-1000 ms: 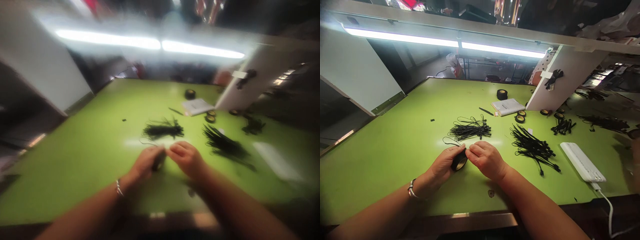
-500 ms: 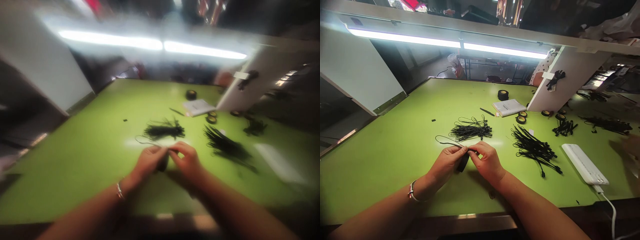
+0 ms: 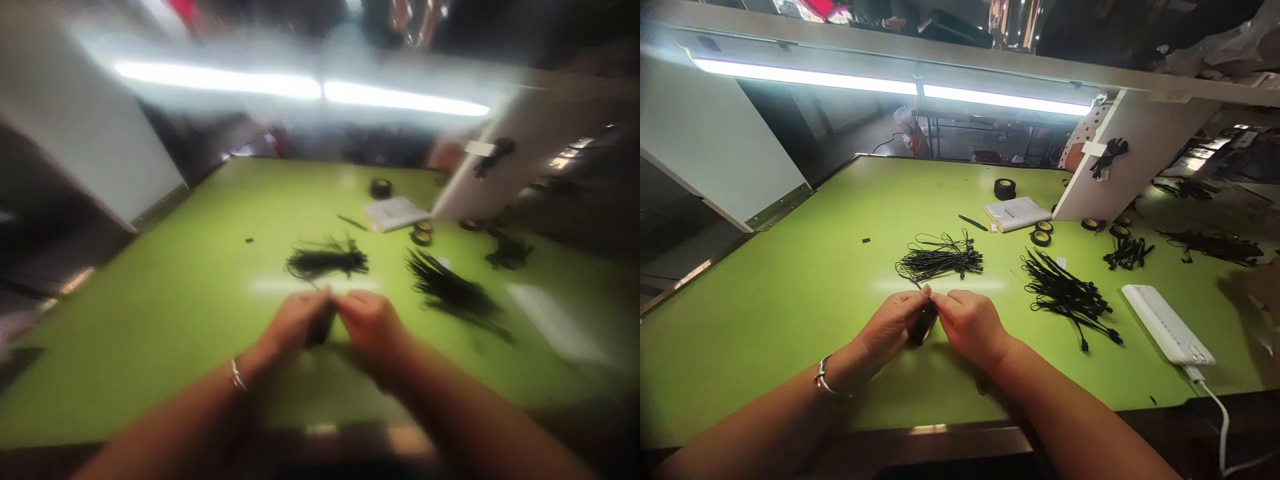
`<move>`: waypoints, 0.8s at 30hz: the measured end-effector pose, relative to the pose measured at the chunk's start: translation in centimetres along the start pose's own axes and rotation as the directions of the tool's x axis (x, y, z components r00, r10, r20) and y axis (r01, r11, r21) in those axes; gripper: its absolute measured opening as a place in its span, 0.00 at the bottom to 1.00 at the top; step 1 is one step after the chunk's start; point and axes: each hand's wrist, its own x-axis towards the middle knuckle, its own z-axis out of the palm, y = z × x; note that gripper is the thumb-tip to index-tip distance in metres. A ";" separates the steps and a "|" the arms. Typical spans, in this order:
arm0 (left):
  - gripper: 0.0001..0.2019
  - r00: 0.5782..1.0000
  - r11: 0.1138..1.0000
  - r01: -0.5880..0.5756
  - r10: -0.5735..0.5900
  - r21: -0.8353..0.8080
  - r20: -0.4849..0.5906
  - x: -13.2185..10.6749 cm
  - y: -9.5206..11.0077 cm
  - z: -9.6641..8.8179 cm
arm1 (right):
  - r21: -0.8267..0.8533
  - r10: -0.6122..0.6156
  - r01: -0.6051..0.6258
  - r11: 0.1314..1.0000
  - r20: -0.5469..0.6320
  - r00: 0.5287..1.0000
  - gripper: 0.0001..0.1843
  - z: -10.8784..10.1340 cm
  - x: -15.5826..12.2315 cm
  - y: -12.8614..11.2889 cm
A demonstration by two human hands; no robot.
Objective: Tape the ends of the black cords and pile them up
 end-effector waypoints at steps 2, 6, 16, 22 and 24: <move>0.23 1.000 0.999 0.018 -0.018 0.039 -0.010 -0.1 0.2 0.1 | 0.189 0.106 -0.108 0.976 0.017 0.994 0.13 0.2 0.1 0.1; 0.25 0.999 0.995 0.023 -0.019 0.099 -0.036 -0.3 0.5 0.4 | 0.529 0.385 -0.398 0.749 0.140 0.912 0.10 -0.1 0.6 0.2; 0.22 0.988 0.966 -0.087 0.114 0.242 -0.102 -0.6 1.3 1.0 | 0.625 0.487 -0.569 0.535 0.322 0.812 0.13 -1.1 1.1 0.2; 0.20 0.991 0.970 -0.118 0.128 0.213 -0.033 -0.7 1.0 1.1 | 0.249 0.239 -0.212 0.945 -0.087 0.967 0.08 0.0 0.4 -0.1; 0.16 0.991 0.975 -0.131 0.133 0.177 0.001 -0.6 0.8 1.0 | 0.152 0.151 -0.129 0.980 -0.146 0.978 0.08 0.2 0.3 0.0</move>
